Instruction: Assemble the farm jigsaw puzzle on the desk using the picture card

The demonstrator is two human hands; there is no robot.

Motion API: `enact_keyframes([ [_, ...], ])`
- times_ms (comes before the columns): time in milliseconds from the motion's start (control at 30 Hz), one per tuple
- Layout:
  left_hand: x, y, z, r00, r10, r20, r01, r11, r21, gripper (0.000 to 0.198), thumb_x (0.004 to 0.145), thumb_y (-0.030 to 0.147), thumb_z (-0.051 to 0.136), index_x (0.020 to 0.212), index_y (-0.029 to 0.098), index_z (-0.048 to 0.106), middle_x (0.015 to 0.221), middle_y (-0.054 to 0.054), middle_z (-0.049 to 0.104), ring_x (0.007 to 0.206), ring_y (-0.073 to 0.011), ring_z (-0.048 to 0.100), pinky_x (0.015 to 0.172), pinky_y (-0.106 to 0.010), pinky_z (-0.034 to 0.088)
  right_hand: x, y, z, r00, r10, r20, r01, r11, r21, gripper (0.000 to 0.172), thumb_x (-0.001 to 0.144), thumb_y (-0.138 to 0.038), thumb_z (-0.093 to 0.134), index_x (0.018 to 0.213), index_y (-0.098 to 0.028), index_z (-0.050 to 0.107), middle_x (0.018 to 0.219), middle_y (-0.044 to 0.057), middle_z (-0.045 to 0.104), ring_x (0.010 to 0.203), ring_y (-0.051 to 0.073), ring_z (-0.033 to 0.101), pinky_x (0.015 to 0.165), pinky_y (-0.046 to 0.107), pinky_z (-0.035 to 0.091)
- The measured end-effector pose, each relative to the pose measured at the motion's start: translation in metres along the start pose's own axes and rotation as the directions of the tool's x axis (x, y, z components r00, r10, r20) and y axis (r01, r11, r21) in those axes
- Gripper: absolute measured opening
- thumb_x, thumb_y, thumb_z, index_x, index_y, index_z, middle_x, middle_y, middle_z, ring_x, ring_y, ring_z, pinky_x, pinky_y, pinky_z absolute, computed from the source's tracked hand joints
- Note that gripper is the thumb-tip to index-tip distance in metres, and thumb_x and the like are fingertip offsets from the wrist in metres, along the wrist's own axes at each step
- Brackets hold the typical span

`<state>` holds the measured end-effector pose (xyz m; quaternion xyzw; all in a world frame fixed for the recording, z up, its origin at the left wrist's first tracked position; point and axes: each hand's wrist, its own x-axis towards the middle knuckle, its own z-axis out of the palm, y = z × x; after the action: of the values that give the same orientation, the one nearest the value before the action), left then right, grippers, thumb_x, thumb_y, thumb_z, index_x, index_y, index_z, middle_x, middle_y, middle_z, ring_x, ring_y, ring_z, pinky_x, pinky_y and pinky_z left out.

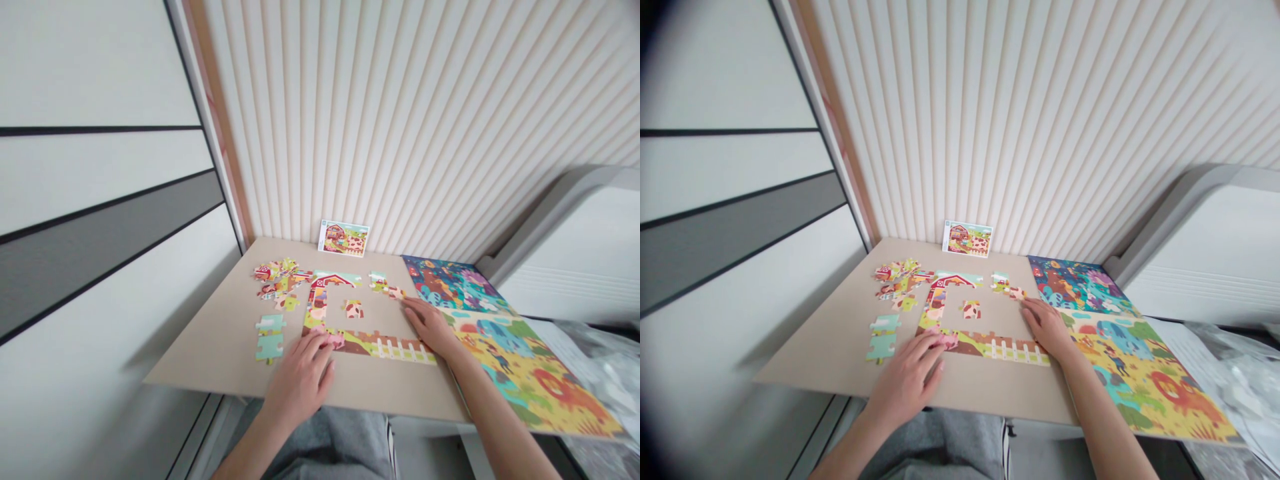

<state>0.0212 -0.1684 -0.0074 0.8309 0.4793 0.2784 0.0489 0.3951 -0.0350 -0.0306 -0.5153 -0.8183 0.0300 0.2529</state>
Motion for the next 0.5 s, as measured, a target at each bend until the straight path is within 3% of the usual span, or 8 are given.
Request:
enact_keyframes([
  [167, -0.003, 0.004, -0.006, 0.984, 0.156, 0.087, -0.151, 0.987, -0.059, 0.025, 0.096, 0.024, 0.051, 0.117, 0.023, 0.065, 0.121, -0.008, 0.065, 0.119, -0.0254, 0.057, 0.105, -0.045, 0.048, -0.001, 0.005, 0.000, 0.997, 0.061, -0.045, -0.058, 0.996, 0.062, 0.037, 0.099, -0.042, 0.044, 0.124, -0.027, 0.068, 0.128, 0.008, 0.068, 0.118, 0.028, 0.063, 0.105, 0.049, 0.049],
  [300, -0.004, 0.005, -0.005, 0.975, 0.208, 0.077, -0.203, 0.977, -0.069, 0.025, 0.094, 0.024, 0.053, 0.115, 0.022, 0.066, 0.115, -0.008, 0.068, 0.117, -0.0253, 0.059, 0.103, -0.044, 0.050, -0.005, 0.010, -0.010, 0.990, 0.115, -0.083, -0.109, 0.991, 0.074, 0.041, 0.099, -0.047, 0.043, 0.121, -0.025, 0.070, 0.121, 0.010, 0.070, 0.112, 0.030, 0.065, 0.101, 0.051, 0.050],
  [367, -0.004, 0.005, -0.003, 0.976, 0.207, 0.065, -0.203, 0.977, -0.067, 0.025, 0.094, 0.024, 0.054, 0.115, 0.021, 0.066, 0.114, -0.008, 0.068, 0.116, -0.0256, 0.059, 0.102, -0.045, 0.050, -0.010, 0.009, -0.020, 0.992, 0.126, -0.020, -0.122, 0.984, 0.131, 0.044, 0.097, -0.052, 0.046, 0.123, -0.025, 0.070, 0.124, 0.010, 0.069, 0.116, 0.032, 0.063, 0.104, 0.051, 0.049],
  [500, -0.004, 0.004, -0.001, 0.977, 0.207, 0.055, -0.204, 0.977, -0.063, 0.025, 0.093, 0.024, 0.055, 0.115, 0.019, 0.066, 0.113, -0.009, 0.069, 0.116, -0.0254, 0.060, 0.103, -0.044, 0.050, -0.019, -0.001, -0.039, 0.954, 0.051, 0.294, -0.130, 0.958, 0.256, 0.059, 0.089, -0.058, 0.061, 0.141, -0.030, 0.057, 0.150, 0.006, 0.051, 0.139, 0.033, 0.045, 0.117, 0.050, 0.036],
])
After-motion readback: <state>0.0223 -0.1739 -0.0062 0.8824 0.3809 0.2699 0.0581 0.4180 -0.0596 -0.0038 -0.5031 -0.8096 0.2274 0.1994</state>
